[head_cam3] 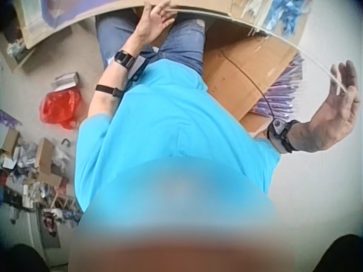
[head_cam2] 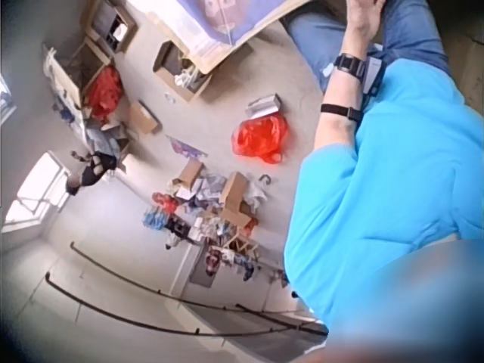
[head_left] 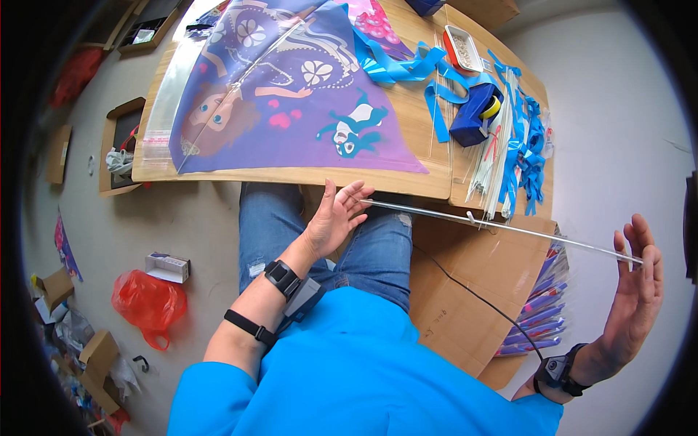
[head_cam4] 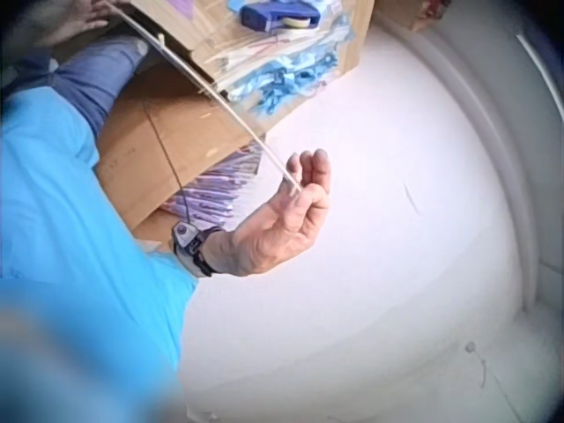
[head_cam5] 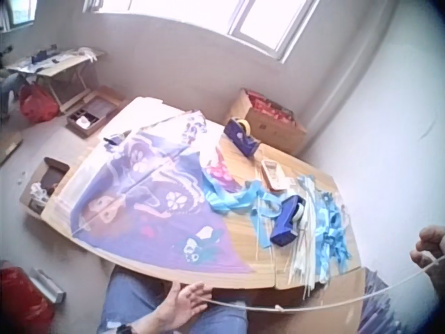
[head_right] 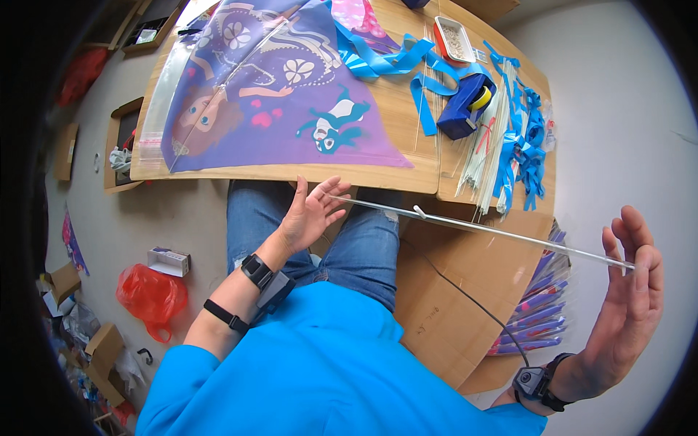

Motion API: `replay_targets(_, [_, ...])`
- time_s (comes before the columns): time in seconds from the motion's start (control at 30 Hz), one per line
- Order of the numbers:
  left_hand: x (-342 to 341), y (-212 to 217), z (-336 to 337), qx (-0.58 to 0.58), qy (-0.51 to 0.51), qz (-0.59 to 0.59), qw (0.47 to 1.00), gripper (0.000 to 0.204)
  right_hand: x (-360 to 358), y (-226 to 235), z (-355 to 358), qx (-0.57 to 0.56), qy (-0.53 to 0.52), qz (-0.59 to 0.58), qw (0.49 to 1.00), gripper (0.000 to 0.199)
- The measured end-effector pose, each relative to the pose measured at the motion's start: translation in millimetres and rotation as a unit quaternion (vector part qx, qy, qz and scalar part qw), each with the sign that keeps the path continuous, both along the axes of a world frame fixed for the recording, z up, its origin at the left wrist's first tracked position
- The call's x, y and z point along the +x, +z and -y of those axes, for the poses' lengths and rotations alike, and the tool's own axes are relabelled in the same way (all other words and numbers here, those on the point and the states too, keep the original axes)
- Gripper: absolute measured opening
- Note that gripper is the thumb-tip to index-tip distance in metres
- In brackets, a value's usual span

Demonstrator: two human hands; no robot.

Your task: Assembling a toy kite by attaching supporting rods and ribbons.

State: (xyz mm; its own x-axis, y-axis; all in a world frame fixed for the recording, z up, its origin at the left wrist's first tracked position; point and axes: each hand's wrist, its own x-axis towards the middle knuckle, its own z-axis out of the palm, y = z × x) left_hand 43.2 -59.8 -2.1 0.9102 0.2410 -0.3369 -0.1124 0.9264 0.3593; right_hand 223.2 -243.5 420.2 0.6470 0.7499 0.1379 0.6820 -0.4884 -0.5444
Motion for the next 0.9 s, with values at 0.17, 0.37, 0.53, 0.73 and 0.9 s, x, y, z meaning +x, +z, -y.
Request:
replay_targets(0.17, [-12,-3,2,-0.085,-0.045,0.092,0.991,0.081,4,-4,12,-0.009,-0.008,-0.005,1.000,0.029])
replay_targets(0.37, [-16,-1,6,-0.072,-0.042,0.094,0.992,0.058,10,-13,22,0.010,-0.047,-0.035,0.998,0.036])
replay_targets(0.53, [0,8,8,0.029,-0.040,-0.027,0.998,0.061,2,-16,23,0.058,-0.073,-0.069,0.993,0.027])
replay_targets(0.73, [45,21,7,0.093,-0.020,-0.018,0.995,0.089,-10,-8,32,0.061,-0.105,-0.043,0.992,0.026])
replay_targets(0.9, [76,30,1,0.085,-0.044,0.045,0.994,0.086,-14,-4,43,0.095,-0.099,-0.085,0.987,0.025])
